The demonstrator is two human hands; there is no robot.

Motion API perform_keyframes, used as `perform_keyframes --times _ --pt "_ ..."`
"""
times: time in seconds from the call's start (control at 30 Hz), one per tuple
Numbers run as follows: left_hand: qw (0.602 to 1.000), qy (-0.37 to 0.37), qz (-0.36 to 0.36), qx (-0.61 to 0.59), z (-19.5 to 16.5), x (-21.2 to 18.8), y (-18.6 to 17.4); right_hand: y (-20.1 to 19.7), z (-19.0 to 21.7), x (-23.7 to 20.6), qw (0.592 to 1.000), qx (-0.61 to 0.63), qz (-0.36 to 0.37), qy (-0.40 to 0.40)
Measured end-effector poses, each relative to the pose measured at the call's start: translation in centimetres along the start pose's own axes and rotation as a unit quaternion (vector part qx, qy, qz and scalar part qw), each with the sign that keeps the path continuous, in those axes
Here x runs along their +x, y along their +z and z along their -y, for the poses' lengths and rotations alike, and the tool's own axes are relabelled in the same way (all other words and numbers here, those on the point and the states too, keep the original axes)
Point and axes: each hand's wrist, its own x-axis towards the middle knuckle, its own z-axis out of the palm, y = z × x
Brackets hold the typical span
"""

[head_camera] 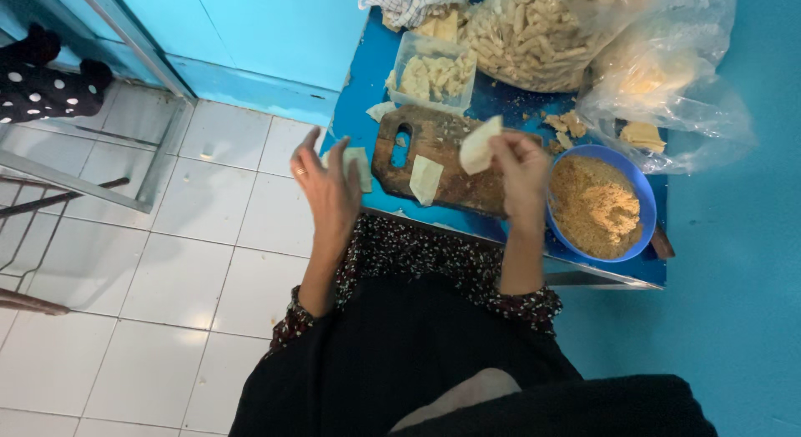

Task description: The person sits at a small table and folds thin square dough wrappers by hand on a wooden cutting board, pressing and creasing each folded piece and setting finished pieces aside. A blue bowl of crumbly filling and bags of prepared snack pieces sit on the table as the person works through the wrappers one at a time.

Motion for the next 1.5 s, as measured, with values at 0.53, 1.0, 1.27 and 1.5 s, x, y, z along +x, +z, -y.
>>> perform_keyframes --times 0.53,1.0,1.27,1.5 --pt "0.982 0.014 0.144 -0.122 -3.4 -0.1 3.6 3.3 3.5 -5.1 0.816 -0.442 0.051 -0.369" --pt "0.673 -0.282 0.180 -0.660 -5.8 -1.2 4.2 2.8 -0.8 -6.0 0.983 0.061 0.156 -0.081" --pt "0.646 -0.283 0.279 -0.652 -5.4 -1.7 4.8 1.3 -2.1 -5.2 0.965 0.181 0.189 -0.014" --pt "0.647 -0.175 0.232 -0.705 -5.8 -1.7 5.3 1.6 -1.3 -5.2 0.977 0.126 0.157 -0.065"
